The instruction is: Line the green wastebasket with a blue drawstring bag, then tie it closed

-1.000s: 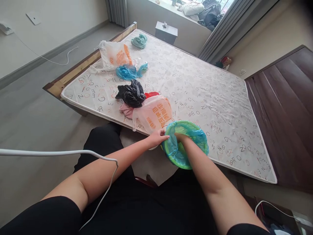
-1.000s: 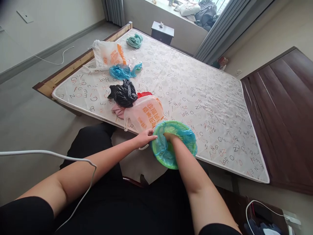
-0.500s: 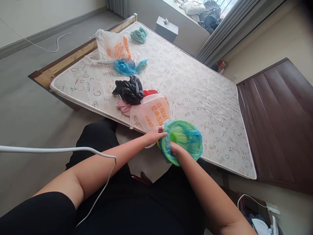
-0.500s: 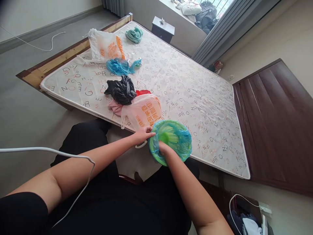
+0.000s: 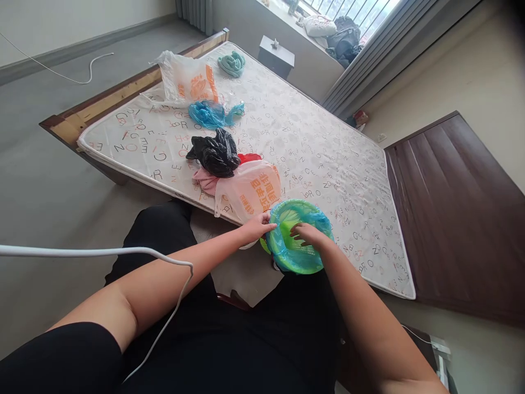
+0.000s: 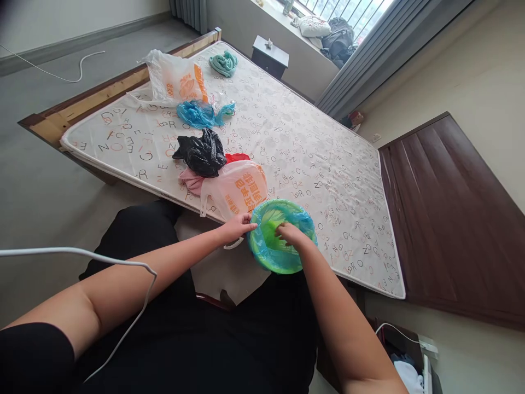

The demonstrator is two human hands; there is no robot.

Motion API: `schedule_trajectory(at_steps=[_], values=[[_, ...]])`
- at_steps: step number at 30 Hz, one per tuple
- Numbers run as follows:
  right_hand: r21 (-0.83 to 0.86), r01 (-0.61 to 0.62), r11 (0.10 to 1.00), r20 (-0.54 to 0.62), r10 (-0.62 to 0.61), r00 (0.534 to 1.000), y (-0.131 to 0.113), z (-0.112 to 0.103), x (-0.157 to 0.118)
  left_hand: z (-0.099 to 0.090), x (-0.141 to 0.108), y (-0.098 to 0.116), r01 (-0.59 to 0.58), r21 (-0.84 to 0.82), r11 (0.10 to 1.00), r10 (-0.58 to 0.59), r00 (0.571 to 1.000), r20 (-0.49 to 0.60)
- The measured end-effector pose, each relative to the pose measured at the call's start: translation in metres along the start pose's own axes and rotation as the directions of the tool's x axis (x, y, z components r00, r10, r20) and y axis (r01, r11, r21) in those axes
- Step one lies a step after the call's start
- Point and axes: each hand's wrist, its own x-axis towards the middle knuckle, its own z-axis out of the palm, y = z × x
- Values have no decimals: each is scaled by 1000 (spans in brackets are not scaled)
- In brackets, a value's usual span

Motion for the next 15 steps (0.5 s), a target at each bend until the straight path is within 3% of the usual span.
schedule_trajectory(at_steps=[2,4,7,9,12,15], values=[[-21,13,1000,195,-9,981,-12,5,-3,0,1,-2,-4,6,1000,3,1000,13],[-6,48,999,265,-45,963,-23,5,2,-1,1,-4,-1,12,1000,1,1000,31],[-86,127,988,17,-126,992,-35,-6,21,-2,1,-4,0,1,1000,0,999,45],[-202,145,969,-137,-174,975,-37,-14,33,-2,1,-4,-1,-16,1000,2,1000,23],[-317,155,936,-146,-210,967,-33,-12,35,-1,1,-1,3,-33,999,-3,1000,-9],[-438,247,865,-73,-307,949,-20,10,16,-1,1,0,-1,-33,999,0,1000,-25]])
